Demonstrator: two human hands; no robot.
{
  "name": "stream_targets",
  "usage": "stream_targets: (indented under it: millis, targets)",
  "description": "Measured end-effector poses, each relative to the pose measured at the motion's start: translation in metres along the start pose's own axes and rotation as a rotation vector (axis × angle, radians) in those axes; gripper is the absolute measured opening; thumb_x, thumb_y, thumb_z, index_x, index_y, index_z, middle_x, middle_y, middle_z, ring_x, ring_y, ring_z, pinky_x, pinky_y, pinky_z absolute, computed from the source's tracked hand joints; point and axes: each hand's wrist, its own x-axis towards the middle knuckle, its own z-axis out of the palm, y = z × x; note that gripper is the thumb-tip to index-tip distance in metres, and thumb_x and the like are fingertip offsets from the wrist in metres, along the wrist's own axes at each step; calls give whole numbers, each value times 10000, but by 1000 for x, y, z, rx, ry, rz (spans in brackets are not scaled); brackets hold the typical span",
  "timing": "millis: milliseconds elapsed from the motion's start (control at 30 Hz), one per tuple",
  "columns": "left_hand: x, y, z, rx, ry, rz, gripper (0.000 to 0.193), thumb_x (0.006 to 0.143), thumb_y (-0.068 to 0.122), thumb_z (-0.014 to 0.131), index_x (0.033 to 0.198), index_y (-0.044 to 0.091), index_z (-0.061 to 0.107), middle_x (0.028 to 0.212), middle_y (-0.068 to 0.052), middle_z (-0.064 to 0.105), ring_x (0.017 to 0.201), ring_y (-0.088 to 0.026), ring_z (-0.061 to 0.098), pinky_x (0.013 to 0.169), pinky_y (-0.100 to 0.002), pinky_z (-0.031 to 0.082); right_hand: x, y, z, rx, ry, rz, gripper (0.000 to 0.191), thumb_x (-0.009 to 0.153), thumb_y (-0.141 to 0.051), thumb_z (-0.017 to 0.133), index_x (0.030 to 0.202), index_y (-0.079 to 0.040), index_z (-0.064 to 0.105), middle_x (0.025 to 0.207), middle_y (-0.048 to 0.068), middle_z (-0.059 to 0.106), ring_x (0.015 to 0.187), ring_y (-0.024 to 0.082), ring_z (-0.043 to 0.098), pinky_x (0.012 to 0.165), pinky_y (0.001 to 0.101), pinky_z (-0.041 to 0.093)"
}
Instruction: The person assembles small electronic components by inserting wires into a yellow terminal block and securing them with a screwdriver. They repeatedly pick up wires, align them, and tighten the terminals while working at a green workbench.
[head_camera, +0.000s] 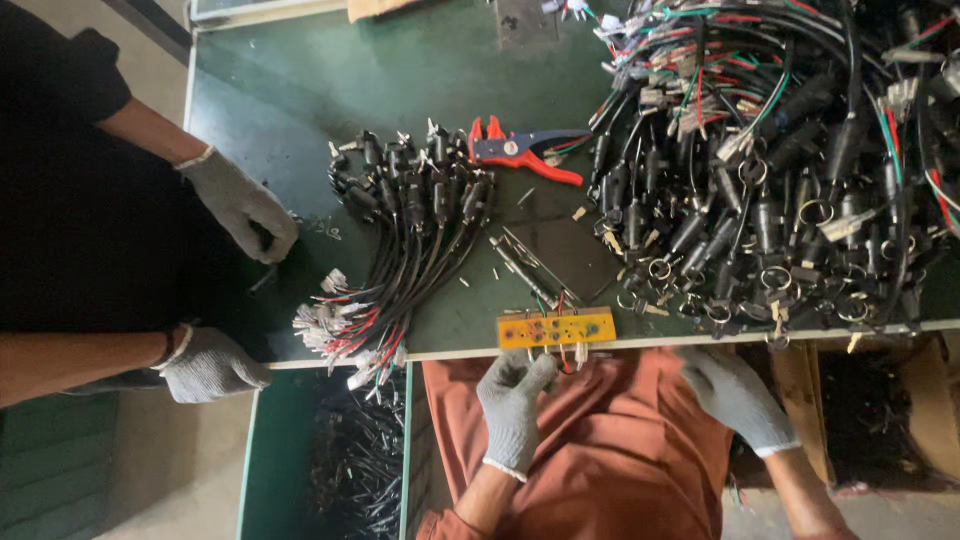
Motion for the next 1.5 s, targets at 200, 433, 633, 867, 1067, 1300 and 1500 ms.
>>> stream_targets:
  millis: [200,433,633,867,1067,1300,1500]
  targets:
    - [1,0,6,-40,64,-96,95,867,45,764,787,52,713,707,13,674,631,-74,578,598,-249,476,15,-67,56,244,89,-136,164,930,-200,644,1075,-125,641,999,108,648,920,308,653,825,413,546]
    - [-4,11,10,-84,44,-169,192,852,42,775,690,55,672,616,1,631,531,-90,539,520,-258,421,66,-112,76,172,-319,-192,204,913,-269,691,1035,-106,702,936,144,722,799,318,690,686,436,539]
    - [-10,26,16,-121,76,-229,206,848,54,786,680,69,667,595,22,579,482,-62,437,461,-241,304,23,-37,-11,-120,102,-263,306,753,-268,759,1024,-129,724,1021,134,732,1000,326,661,902,463,523]
    - [-5,26,17,-187,34,-173,166,851,30,769,718,46,670,663,-12,634,576,-99,547,552,-264,431,-11,32,-3,5,52,-36,312,783,-207,740,1070,-89,712,1019,114,733,970,329,692,858,420,545]
    - [-11,24,17,-199,41,-196,113,859,29,749,762,25,692,678,-33,658,589,-126,569,575,-282,460,-11,0,14,-435,-298,-117,235,862,-302,658,1018,-130,691,974,90,725,899,289,704,809,460,543]
    - [-13,13,10,-271,-53,-139,148,903,38,767,820,-5,653,737,-39,675,648,-128,602,624,-309,546,-20,-83,18,393,-694,-55,282,855,-328,671,1052,-134,726,944,84,721,827,259,723,725,397,569]
    - [-69,32,-9,488,-558,651,489,749,-13,774,1225,-35,663,1180,-157,690,1114,-262,706,887,-375,622,-36,-79,29,262,-320,-314,279,801,-252,725,1041,-123,784,918,90,742,774,231,748,654,334,598]
